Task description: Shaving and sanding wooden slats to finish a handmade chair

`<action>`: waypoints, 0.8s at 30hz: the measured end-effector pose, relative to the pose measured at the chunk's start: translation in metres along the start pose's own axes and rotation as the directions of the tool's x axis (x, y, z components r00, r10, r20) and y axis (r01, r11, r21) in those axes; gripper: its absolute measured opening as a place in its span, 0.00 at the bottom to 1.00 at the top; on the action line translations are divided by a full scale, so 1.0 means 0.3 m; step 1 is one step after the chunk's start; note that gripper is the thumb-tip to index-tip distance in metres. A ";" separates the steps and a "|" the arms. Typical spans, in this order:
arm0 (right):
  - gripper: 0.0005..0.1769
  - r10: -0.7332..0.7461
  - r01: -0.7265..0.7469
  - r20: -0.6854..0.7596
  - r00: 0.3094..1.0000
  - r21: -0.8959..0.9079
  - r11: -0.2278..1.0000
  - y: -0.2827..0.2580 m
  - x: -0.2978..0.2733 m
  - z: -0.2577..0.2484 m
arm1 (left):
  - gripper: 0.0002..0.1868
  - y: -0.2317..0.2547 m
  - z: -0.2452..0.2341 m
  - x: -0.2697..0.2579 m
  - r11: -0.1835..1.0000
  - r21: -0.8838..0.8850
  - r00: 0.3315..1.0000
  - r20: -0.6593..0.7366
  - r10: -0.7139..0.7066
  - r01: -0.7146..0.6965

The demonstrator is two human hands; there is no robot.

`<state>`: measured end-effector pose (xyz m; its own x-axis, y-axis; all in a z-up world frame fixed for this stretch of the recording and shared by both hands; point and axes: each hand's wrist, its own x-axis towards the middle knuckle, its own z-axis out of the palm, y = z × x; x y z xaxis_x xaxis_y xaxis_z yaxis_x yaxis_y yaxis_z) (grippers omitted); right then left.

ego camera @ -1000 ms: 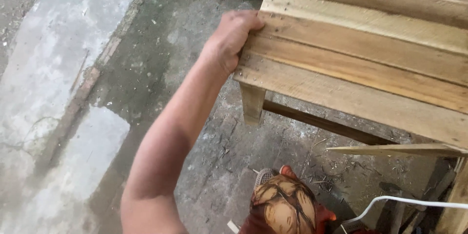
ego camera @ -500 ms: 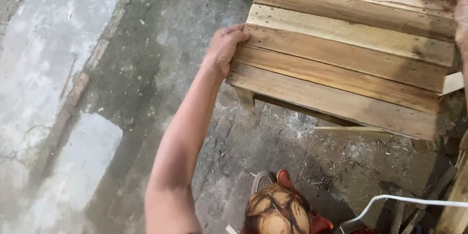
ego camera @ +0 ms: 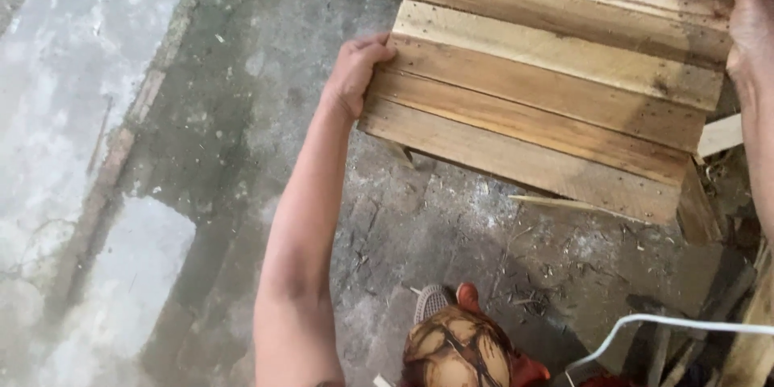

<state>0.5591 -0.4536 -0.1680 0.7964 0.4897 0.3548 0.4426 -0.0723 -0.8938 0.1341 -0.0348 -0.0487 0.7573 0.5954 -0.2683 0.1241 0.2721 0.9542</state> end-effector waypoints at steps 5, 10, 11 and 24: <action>0.26 -0.191 0.192 0.041 0.981 -0.036 0.981 -0.182 -0.064 0.071 | 0.23 -0.003 0.000 -0.022 1.000 0.029 1.000 0.002 0.005 -0.005; 0.24 -0.155 0.155 0.014 0.988 -0.036 0.987 -0.320 -0.090 0.114 | 0.23 0.022 0.010 -0.062 0.993 0.110 0.999 -0.015 -0.028 0.030; 0.17 -0.071 0.071 -0.023 0.997 -0.031 0.997 -0.313 -0.089 0.111 | 0.25 0.014 0.001 -0.064 0.992 0.128 1.000 -0.009 0.013 -0.011; 0.09 0.363 -0.578 -0.502 0.785 -0.382 0.721 -0.232 -0.369 0.069 | 0.28 -0.007 0.002 -0.124 0.948 0.287 0.986 -0.052 0.160 -0.139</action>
<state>0.4315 -0.4847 -0.1509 0.9927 -0.0776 0.0918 0.0168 -0.6671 -0.7447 0.1060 -0.0581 -0.0406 0.7329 0.6700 -0.1184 0.1966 -0.0419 0.9796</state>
